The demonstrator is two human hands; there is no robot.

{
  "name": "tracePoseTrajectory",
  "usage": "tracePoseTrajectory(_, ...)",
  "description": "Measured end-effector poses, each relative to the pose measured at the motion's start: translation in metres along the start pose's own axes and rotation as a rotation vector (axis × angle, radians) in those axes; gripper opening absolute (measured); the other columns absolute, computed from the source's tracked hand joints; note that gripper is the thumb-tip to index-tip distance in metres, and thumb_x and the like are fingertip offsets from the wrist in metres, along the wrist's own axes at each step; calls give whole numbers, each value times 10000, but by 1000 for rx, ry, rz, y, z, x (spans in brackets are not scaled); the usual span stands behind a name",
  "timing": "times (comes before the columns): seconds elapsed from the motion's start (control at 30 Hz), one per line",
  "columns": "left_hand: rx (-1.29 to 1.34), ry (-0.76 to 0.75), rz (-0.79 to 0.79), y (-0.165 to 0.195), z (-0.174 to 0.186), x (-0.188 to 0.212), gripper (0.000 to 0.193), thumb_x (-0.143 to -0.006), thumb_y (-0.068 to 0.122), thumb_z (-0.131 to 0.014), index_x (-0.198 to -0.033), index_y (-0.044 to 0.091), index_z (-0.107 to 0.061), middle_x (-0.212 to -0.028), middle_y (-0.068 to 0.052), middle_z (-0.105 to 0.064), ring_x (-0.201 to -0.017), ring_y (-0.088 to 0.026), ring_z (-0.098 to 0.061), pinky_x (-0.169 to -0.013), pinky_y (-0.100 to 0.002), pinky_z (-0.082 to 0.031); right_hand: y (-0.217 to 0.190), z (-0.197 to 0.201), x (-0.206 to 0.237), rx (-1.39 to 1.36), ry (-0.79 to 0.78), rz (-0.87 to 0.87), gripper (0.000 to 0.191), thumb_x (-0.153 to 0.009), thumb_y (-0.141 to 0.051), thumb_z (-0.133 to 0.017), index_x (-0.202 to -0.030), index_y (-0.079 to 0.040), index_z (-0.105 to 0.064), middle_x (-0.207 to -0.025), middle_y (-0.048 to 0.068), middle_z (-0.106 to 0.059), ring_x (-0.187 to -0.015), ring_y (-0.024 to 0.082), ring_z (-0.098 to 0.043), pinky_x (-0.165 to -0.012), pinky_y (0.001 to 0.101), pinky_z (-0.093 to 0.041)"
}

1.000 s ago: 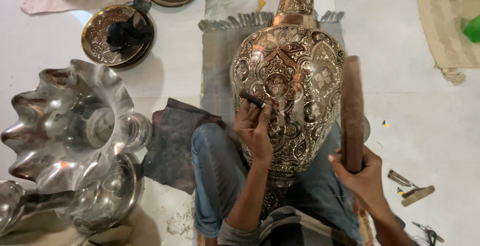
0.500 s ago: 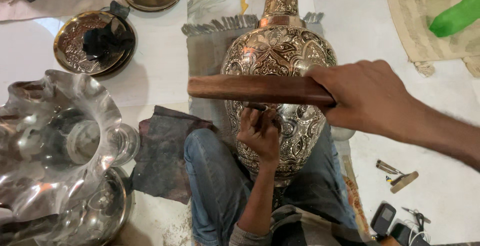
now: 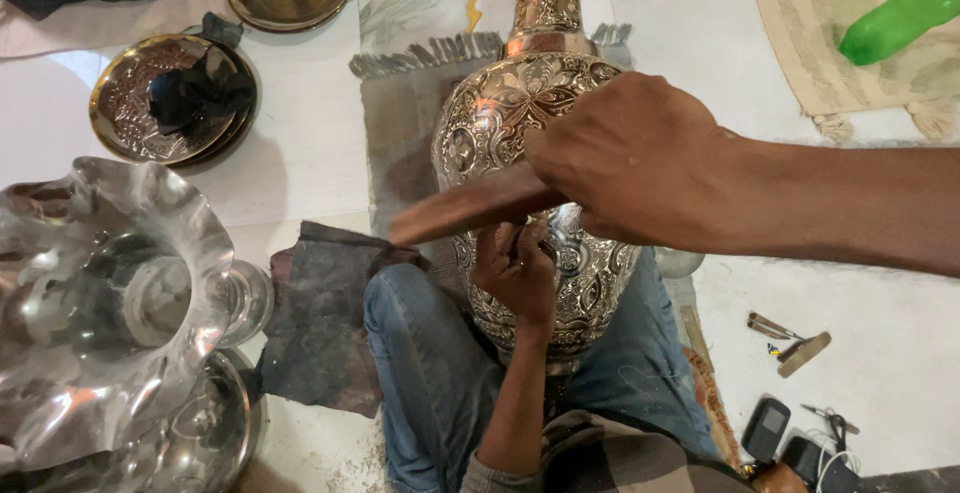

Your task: The person sits on the floor with a large engraved brass vase held between the legs and decorates its surface by hand. They hold a small punch against the metal with one hand and strike it with a wooden mallet in the other, repositioning the punch repeatedly across the vase's patterned surface.

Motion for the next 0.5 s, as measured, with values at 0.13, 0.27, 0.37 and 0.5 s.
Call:
tracePoseTrajectory(0.13, -63, -27, -61, 7, 0, -1, 144, -953, -61, -676, -1074, 10, -711, -914, -78, -787, -789, -89, -726, -694, -218, -589, -9, 27, 3, -105, 433, 124, 405, -750, -301, -791, -1027, -62, -618, -754, 45, -688, -651, 215, -686, -601, 385, -577)
tracePoseTrajectory(0.27, -70, 4, -33, 6, 2, -4, 178, -893, -62, -698, -1054, 13, -712, -897, -61, -779, -772, -71, -733, -659, -222, -589, -9, 22, -2, -191, 326, 82, 346, -766, -194, -771, -1036, -52, -609, -729, 77, -679, -591, 210, -673, -521, 374, -573)
tracePoseTrajectory(0.37, 1, -2, 18, 4, 0, -5, 168, -890, -72, -698, -1034, 14, -711, -868, -47, -766, -741, -57, -707, -630, -208, -559, -7, 15, -6, -126, 206, 37, 235, -830, -162, -734, -1004, -47, -627, -767, 79, -692, -625, 207, -686, -552, 375, -586)
tracePoseTrajectory(0.5, 140, -43, 26, 5, -2, -4, 141, -935, -71, -669, -1042, 8, -713, -893, -41, -748, -755, -65, -699, -663, -213, -571, -8, 30, 2, -309, 456, 111, 466, -693, -202, -803, -1067, -43, -576, -733, 103, -670, -624, 247, -667, -562, 397, -565)
Point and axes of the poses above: each hand's wrist, its own x-axis away from the middle knuckle, its own z-axis out of the back of the hand, y = z × x, the point moved 7 cm from there along -x, towards the middle knuckle
